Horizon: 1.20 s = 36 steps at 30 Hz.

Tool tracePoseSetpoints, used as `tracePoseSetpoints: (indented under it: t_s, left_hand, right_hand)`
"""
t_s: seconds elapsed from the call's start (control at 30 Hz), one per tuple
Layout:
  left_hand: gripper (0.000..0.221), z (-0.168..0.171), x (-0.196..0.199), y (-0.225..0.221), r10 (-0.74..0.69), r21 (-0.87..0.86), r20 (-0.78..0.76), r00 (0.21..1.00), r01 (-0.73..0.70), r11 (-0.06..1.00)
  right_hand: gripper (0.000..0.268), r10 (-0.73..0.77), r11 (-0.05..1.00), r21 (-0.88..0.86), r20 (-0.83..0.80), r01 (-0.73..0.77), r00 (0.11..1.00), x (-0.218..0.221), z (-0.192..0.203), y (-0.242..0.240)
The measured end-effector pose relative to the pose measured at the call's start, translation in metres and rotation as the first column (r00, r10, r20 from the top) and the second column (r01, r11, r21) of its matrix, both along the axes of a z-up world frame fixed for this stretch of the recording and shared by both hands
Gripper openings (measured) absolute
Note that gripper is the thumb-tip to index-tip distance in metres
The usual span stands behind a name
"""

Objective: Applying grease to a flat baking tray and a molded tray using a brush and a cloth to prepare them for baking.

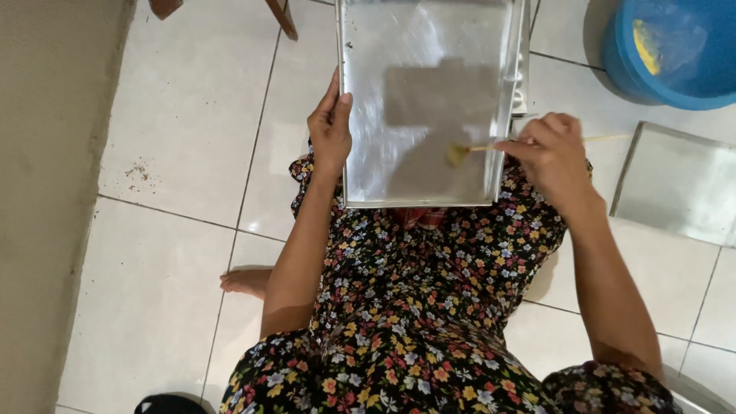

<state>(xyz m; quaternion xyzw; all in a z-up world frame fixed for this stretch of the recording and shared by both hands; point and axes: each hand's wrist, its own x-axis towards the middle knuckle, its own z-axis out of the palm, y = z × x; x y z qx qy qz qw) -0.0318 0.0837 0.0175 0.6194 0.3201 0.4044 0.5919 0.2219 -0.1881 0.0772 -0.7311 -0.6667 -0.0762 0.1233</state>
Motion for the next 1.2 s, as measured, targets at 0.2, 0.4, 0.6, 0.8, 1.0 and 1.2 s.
tracePoseSetpoints:
  t_s: [0.2,0.4,0.6,0.8,1.0,1.2]
  left_hand:
    - [0.042,-0.024,0.030,-0.026,-0.069,0.039,-0.061,0.996,0.071,0.997]
    - [0.038,-0.030,0.020,-0.018,-0.018,-0.014,0.139,0.990,0.020,1.000]
    - [0.037,-0.034,0.038,-0.037,-0.041,0.018,0.175,0.984,0.038,0.999]
    - [0.039,-0.044,0.034,-0.031,0.079,0.037,0.102,0.992,-0.083,0.996]
    - [0.039,-0.058,0.036,-0.065,0.077,0.045,0.077,0.994,-0.081,0.996]
    - [0.040,-0.059,0.039,-0.069,0.002,0.010,0.172,0.985,-0.004,1.000]
  right_hand:
    - [0.030,0.171,0.981,0.087,0.023,-0.173,0.985,-0.061,-0.023,0.046]
    - [0.023,0.112,0.973,0.216,-0.116,-0.085,0.987,-0.009,-0.061,0.040]
    - [0.021,-0.335,0.902,0.329,0.127,0.279,0.934,0.013,-0.042,0.081]
    - [0.017,-0.195,0.977,0.058,-0.131,0.204,0.972,-0.088,-0.065,0.038]
    - [0.023,-0.378,0.925,0.007,-0.115,0.381,0.919,-0.020,-0.084,0.055]
    - [0.025,-0.246,0.957,-0.018,-0.577,0.289,0.779,-0.081,-0.089,0.069]
